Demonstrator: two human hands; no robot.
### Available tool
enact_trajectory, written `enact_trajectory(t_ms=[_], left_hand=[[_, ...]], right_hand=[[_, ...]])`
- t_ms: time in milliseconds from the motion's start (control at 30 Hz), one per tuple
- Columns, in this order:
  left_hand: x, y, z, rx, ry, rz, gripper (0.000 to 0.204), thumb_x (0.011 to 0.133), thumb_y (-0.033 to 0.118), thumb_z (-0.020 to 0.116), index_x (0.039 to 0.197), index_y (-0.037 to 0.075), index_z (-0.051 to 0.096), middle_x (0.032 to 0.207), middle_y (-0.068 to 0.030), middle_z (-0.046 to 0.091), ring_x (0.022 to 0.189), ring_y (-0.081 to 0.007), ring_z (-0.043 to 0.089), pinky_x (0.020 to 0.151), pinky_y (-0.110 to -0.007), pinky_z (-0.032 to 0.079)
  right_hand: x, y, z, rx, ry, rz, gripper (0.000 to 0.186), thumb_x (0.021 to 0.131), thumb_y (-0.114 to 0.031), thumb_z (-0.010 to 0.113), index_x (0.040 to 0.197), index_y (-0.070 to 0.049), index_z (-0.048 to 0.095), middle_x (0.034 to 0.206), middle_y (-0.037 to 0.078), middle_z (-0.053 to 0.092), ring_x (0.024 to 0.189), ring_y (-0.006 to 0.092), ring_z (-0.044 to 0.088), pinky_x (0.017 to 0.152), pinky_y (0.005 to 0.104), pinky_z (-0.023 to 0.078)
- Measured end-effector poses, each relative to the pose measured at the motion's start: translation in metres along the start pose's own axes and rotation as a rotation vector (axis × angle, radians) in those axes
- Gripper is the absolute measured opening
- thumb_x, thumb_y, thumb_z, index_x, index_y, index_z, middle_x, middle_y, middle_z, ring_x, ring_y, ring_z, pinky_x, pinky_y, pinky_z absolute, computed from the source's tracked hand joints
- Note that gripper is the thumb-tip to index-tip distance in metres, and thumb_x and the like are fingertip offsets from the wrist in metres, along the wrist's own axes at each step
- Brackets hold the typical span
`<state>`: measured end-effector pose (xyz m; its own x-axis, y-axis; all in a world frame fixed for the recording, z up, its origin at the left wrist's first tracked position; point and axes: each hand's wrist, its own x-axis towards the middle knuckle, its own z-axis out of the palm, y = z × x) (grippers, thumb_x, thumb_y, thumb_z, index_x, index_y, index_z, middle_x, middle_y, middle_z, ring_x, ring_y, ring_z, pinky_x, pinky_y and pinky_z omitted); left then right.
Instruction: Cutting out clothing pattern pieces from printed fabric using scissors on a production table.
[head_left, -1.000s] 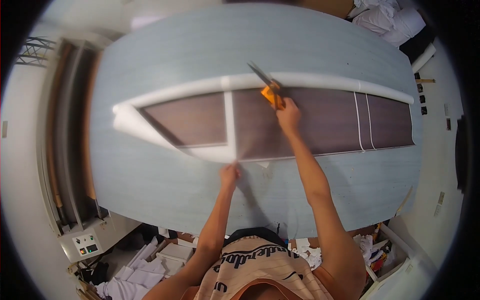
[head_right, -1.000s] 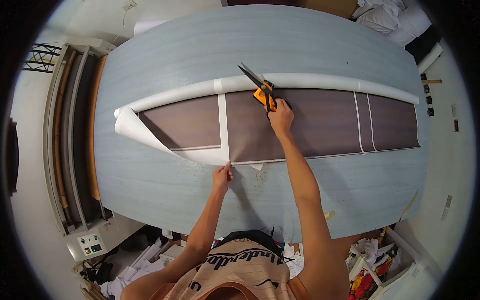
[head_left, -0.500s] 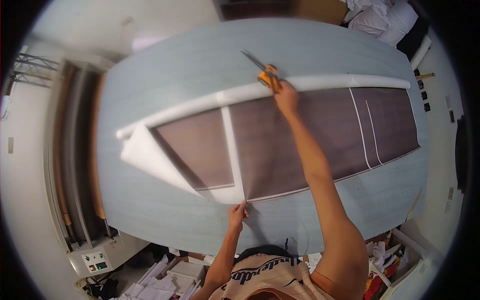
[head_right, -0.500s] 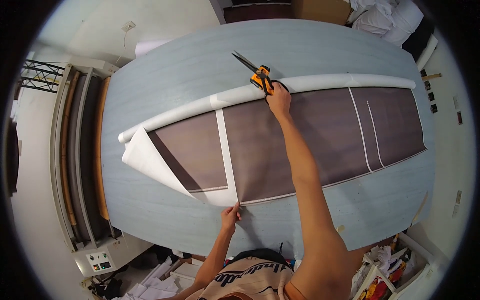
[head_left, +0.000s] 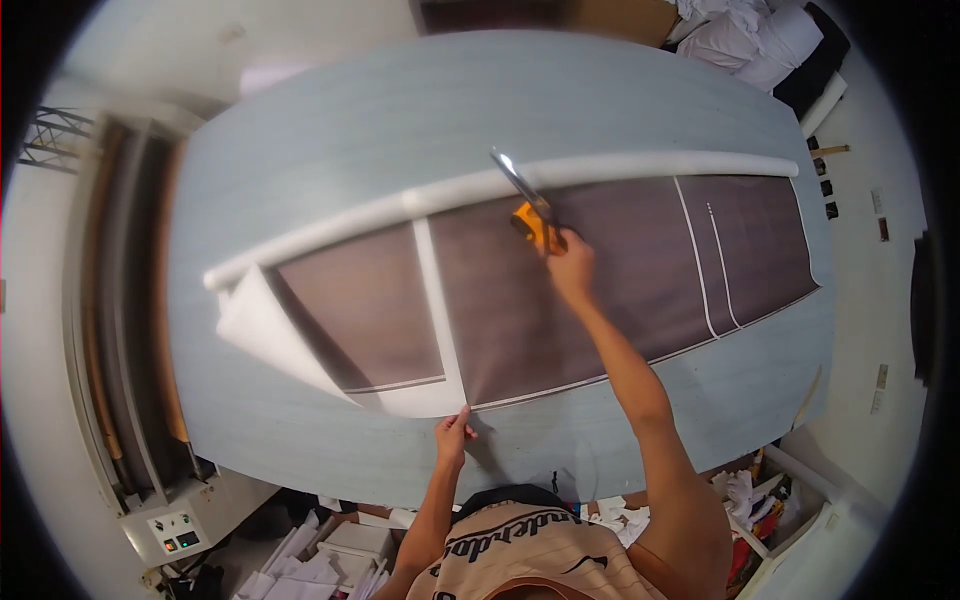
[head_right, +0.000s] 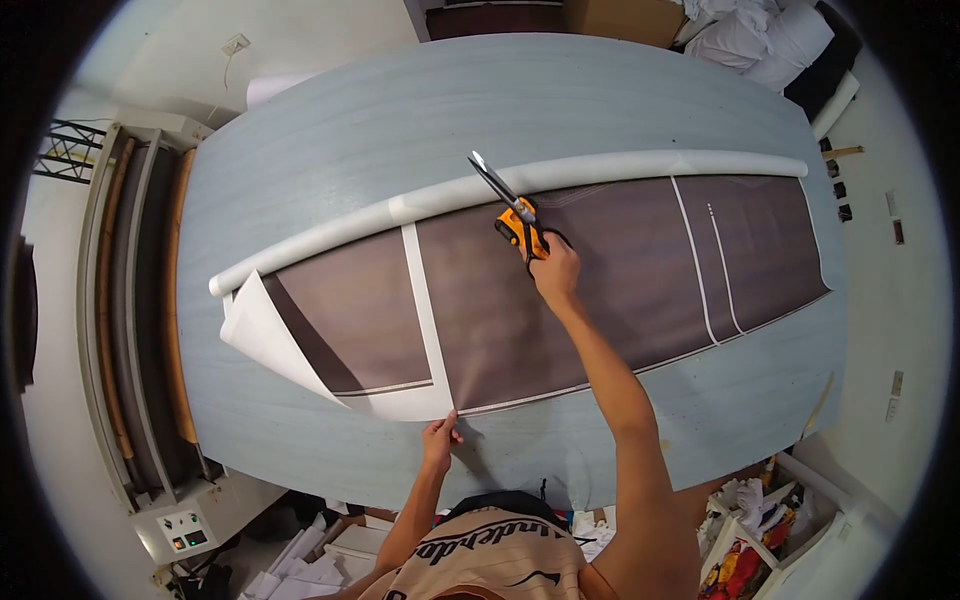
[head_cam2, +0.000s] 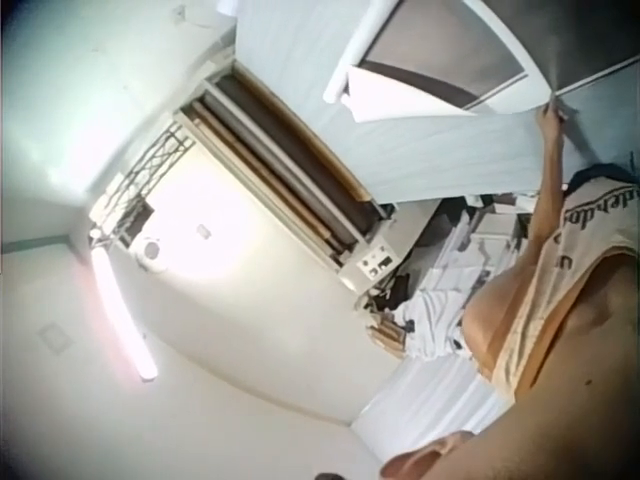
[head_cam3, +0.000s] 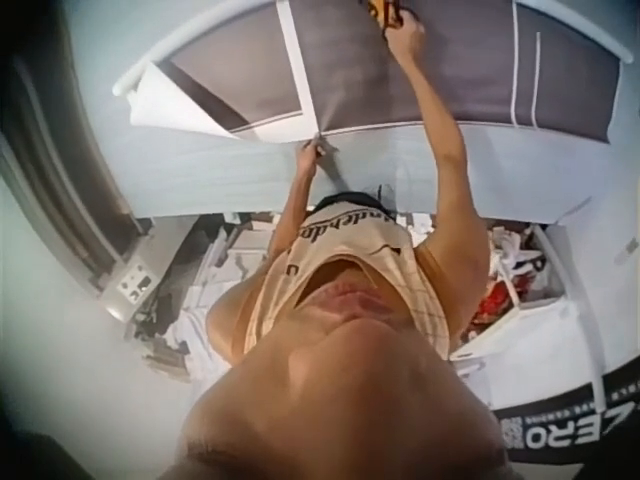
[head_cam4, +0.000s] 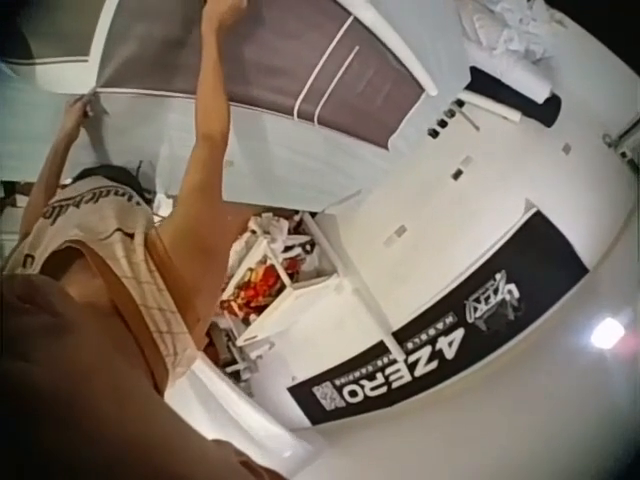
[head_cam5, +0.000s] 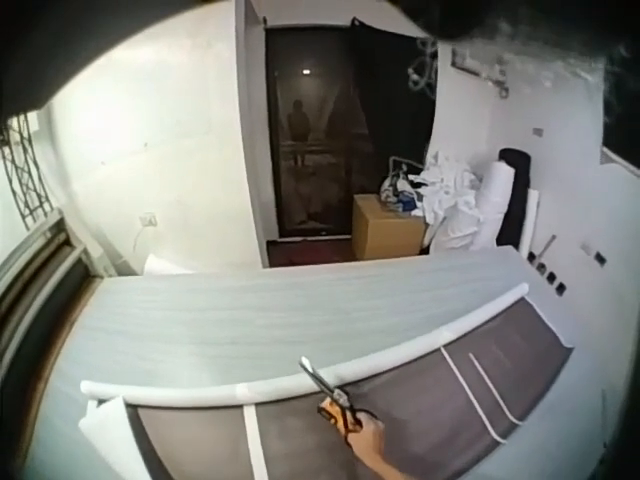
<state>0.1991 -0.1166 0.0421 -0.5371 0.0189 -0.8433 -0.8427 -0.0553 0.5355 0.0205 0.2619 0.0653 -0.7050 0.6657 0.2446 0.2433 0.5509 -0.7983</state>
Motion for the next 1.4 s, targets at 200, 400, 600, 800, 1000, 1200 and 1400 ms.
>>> enact_trajectory(t_ms=[200, 400, 600, 800, 1000, 1200, 1400], left_hand=[[0.005, 0.000, 0.012, 0.007, 0.002, -0.002, 0.031, 0.095, 0.030, 0.075, 0.079, 0.005, 0.065, 0.061, -0.0019, 0.058, 0.051, -0.0122, 0.057, 0.050, -0.026, 0.047], [0.012, -0.026, 0.009, 0.016, 0.004, 0.015, 0.032, 0.096, 0.030, 0.074, 0.078, 0.005, 0.065, 0.061, -0.0021, 0.058, 0.051, -0.0126, 0.057, 0.051, -0.027, 0.048], [0.013, -0.089, -0.008, 0.068, -0.063, -0.002, 0.030, 0.096, 0.032, 0.074, 0.085, 0.004, 0.069, 0.061, -0.0020, 0.059, 0.051, -0.0135, 0.059, 0.051, -0.027, 0.048], [-0.015, -0.104, -0.032, 0.023, 0.006, -0.032, 0.032, 0.095, 0.034, 0.074, 0.083, 0.005, 0.069, 0.061, -0.0015, 0.060, 0.052, -0.0128, 0.060, 0.053, -0.027, 0.049], [-0.012, -0.093, -0.030, 0.065, -0.030, -0.023, 0.031, 0.095, 0.033, 0.074, 0.082, 0.005, 0.069, 0.061, -0.0010, 0.059, 0.052, -0.0129, 0.060, 0.053, -0.026, 0.049], [-0.017, -0.108, -0.033, 0.032, -0.021, -0.141, 0.032, 0.095, 0.029, 0.076, 0.079, 0.003, 0.068, 0.060, -0.0022, 0.058, 0.053, -0.0162, 0.062, 0.054, -0.028, 0.050], [-0.021, -0.137, -0.063, 0.028, 0.010, -0.204, 0.035, 0.094, 0.027, 0.076, 0.071, 0.005, 0.064, 0.060, -0.0023, 0.059, 0.053, -0.0158, 0.061, 0.055, -0.028, 0.050]], right_hand=[[0.013, 0.026, 0.020, -0.080, 0.000, 0.000, 0.043, 0.074, -0.027, 0.088, 0.101, -0.001, 0.068, 0.093, 0.017, 0.071, 0.087, 0.0397, 0.068, 0.075, 0.0460, 0.054], [0.046, 0.037, 0.064, -0.127, 0.056, -0.029, 0.038, 0.078, -0.025, 0.083, 0.105, -0.003, 0.068, 0.096, 0.015, 0.070, 0.088, 0.0387, 0.068, 0.075, 0.0465, 0.054], [0.123, 0.028, 0.077, -0.147, 0.252, -0.151, 0.024, 0.081, -0.018, 0.077, 0.097, -0.004, 0.066, 0.092, 0.014, 0.069, 0.087, 0.0389, 0.067, 0.075, 0.0491, 0.053], [0.062, 0.001, 0.061, -0.106, 0.180, -0.056, 0.030, 0.078, -0.024, 0.083, 0.093, -0.004, 0.067, 0.088, 0.014, 0.069, 0.084, 0.0396, 0.067, 0.073, 0.0486, 0.052], [0.049, 0.030, 0.052, -0.157, 0.141, -0.040, 0.034, 0.076, -0.022, 0.085, 0.099, -0.002, 0.069, 0.092, 0.014, 0.071, 0.087, 0.0383, 0.068, 0.075, 0.0477, 0.053], [0.105, 0.031, 0.070, -0.181, 0.159, -0.018, 0.035, 0.076, -0.023, 0.084, 0.100, -0.002, 0.070, 0.094, 0.014, 0.072, 0.088, 0.0381, 0.069, 0.076, 0.0477, 0.054], [0.123, 0.043, 0.092, -0.217, 0.148, 0.101, 0.034, 0.073, -0.023, 0.083, 0.101, -0.007, 0.073, 0.091, 0.015, 0.074, 0.088, 0.0374, 0.070, 0.077, 0.0467, 0.054]])
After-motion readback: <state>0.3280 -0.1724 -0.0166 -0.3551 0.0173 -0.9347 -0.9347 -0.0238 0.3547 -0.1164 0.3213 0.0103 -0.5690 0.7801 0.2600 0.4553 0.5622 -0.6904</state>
